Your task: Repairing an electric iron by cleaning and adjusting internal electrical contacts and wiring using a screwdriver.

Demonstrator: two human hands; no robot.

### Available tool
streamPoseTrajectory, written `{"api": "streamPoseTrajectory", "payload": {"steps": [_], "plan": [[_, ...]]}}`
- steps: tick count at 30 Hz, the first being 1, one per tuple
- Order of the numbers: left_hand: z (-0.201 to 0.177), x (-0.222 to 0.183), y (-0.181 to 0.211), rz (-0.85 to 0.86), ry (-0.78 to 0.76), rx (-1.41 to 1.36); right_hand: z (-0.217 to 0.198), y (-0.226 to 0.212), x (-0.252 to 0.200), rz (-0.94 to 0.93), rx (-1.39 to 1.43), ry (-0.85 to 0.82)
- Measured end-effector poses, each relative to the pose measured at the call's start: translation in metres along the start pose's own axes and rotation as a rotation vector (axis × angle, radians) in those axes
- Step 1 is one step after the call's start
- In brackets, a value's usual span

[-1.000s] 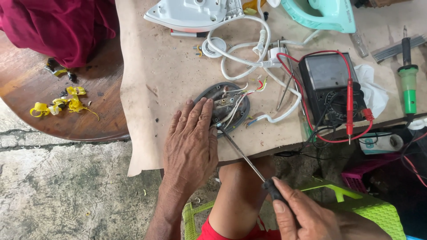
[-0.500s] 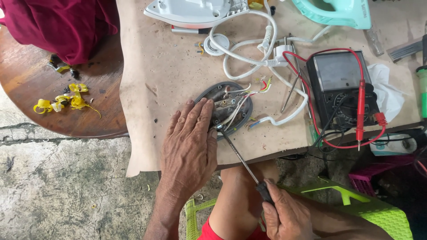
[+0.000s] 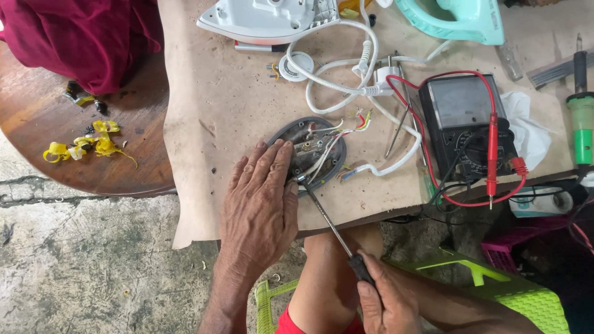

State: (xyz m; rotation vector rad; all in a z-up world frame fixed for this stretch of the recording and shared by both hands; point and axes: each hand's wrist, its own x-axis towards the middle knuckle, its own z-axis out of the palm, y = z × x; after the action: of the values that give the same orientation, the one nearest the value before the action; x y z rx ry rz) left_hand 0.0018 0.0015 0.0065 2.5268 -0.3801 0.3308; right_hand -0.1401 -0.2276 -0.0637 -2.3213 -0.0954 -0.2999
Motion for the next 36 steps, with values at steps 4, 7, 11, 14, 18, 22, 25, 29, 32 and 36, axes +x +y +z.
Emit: {"api": "streamPoseTrajectory", "payload": {"steps": [4,7,11,14,18,22,25,29,32,36], "plan": [[0.001,-0.001,0.0,0.006,0.008,0.001,-0.013,-0.036,0.003,0.645,0.037,-0.065],[0.002,0.002,-0.001,0.008,0.024,-0.013,-0.009,-0.031,0.002,0.729,0.175,-0.028],[0.0,-0.002,0.001,0.004,0.005,-0.022,0.003,-0.004,-0.011,0.372,0.22,0.056],[0.0,0.001,-0.001,0.008,0.021,-0.016,0.011,0.0,-0.003,-0.191,-0.27,0.14],[0.0,0.0,-0.003,0.012,0.018,-0.018,0.011,0.012,-0.001,-0.252,-0.198,0.117],[-0.002,0.001,-0.001,0.013,0.021,-0.025,0.004,-0.016,0.001,0.141,0.086,-0.003],[0.0,-0.001,-0.002,0.004,0.022,-0.035,0.001,-0.036,0.0,0.7,0.212,-0.009],[0.0,-0.001,-0.003,0.01,0.025,-0.027,0.003,-0.028,-0.006,0.833,0.522,0.094],[0.0,-0.001,-0.003,0.021,0.03,-0.024,-0.004,-0.038,-0.005,0.76,0.281,0.049],[0.0,0.0,-0.003,-0.003,0.017,-0.048,0.012,-0.019,0.002,-0.17,-0.314,0.221]]}}
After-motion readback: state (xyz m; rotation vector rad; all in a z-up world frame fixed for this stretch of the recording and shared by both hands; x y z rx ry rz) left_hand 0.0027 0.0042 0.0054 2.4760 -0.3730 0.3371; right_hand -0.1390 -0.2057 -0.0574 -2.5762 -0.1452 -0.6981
